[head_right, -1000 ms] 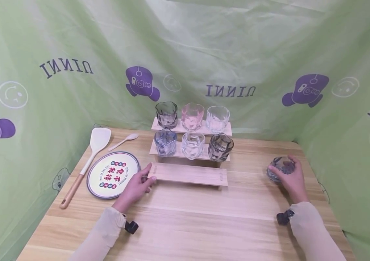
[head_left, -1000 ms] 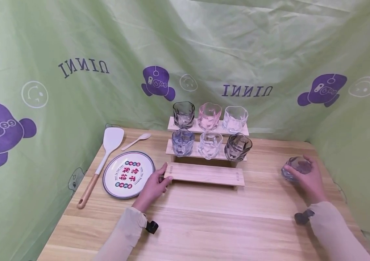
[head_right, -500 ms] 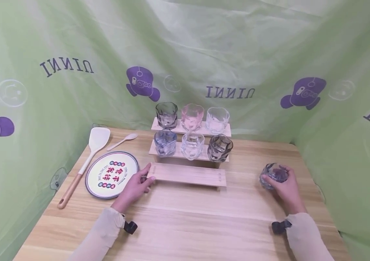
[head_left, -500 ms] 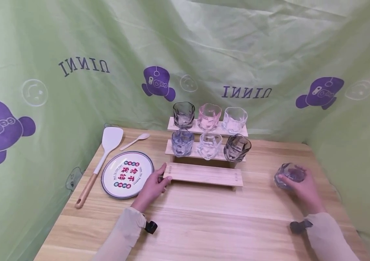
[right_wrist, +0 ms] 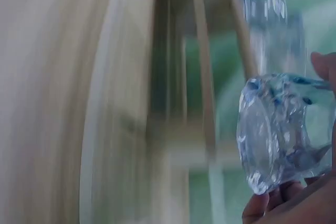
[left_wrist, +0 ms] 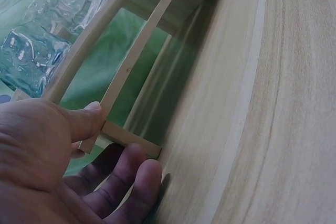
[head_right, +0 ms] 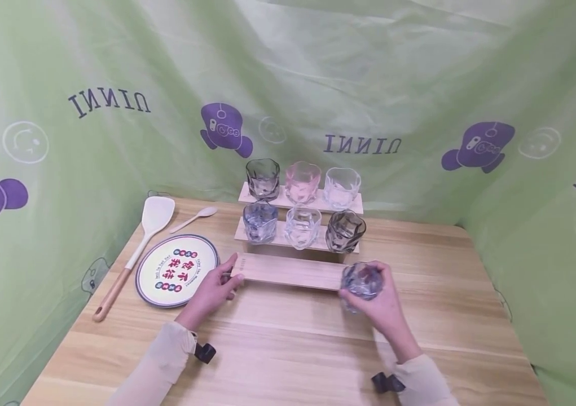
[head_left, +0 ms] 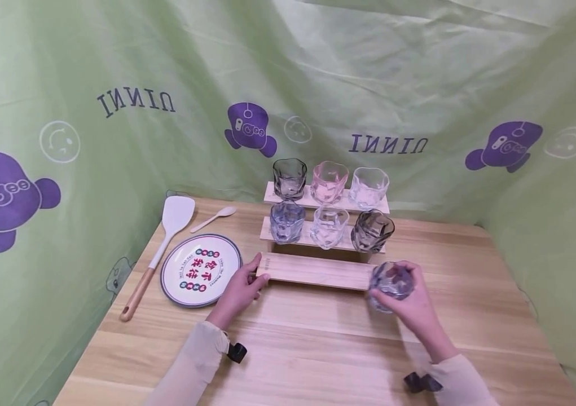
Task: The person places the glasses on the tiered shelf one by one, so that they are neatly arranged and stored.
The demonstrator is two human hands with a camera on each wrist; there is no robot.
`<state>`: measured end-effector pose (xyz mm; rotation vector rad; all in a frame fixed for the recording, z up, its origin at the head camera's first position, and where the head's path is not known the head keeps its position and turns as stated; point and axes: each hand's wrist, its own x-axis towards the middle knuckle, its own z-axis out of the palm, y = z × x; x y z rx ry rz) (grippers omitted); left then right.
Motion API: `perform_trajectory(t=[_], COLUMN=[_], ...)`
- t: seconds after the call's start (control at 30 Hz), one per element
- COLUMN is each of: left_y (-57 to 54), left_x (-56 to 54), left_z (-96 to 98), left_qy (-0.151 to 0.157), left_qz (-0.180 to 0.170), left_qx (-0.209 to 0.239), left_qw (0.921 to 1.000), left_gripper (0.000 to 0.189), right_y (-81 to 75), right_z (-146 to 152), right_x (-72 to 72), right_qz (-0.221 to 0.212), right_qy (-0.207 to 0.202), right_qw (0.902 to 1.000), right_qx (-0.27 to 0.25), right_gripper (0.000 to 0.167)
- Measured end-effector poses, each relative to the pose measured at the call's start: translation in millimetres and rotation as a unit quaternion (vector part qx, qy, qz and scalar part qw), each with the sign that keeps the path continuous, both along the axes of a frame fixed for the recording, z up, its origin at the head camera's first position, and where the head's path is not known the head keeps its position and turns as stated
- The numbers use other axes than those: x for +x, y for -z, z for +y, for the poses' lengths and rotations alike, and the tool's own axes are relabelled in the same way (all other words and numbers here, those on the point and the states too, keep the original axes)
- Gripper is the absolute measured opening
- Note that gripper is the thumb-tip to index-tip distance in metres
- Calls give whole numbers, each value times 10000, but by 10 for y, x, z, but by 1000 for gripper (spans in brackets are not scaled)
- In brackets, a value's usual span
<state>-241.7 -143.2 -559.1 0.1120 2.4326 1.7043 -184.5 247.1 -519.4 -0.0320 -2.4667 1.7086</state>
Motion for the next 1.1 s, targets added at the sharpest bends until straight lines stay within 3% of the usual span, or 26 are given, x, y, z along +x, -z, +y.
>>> perform_trajectory(t=[0.23,0.43,0.6,0.73,0.97,1.1], left_y=[-28,-5,9,12,-40,-39], left_x=[-34,-48,-24,-2,7,0], left_z=[35,89,127,134,83,88], left_qy=[-3,106,126,151,-64,8], left_qz=[-1,-95,-86,-65,-15,88], left_qx=[-6,4,24,37,-72,-44], left_qw=[10000,9999,9999,9999,10000,10000], left_gripper=[72,73,74,74,72,71], right_y=[43,129,195,132,188,173], right_z=[-737,-1030,-1002,-862,-705,-732], right_x=[-156,-317,-339,-238,-212,-247], right_qz=[245,525,714,682,1084,1056], right_qy=[-193,-45,-117,-442,-748,-690], right_qw=[9988,9960,9974,9958,9897,9898], right_qx=[-380,-722,-70,412,565,664], right_gripper=[92,92,101,107,70,67])
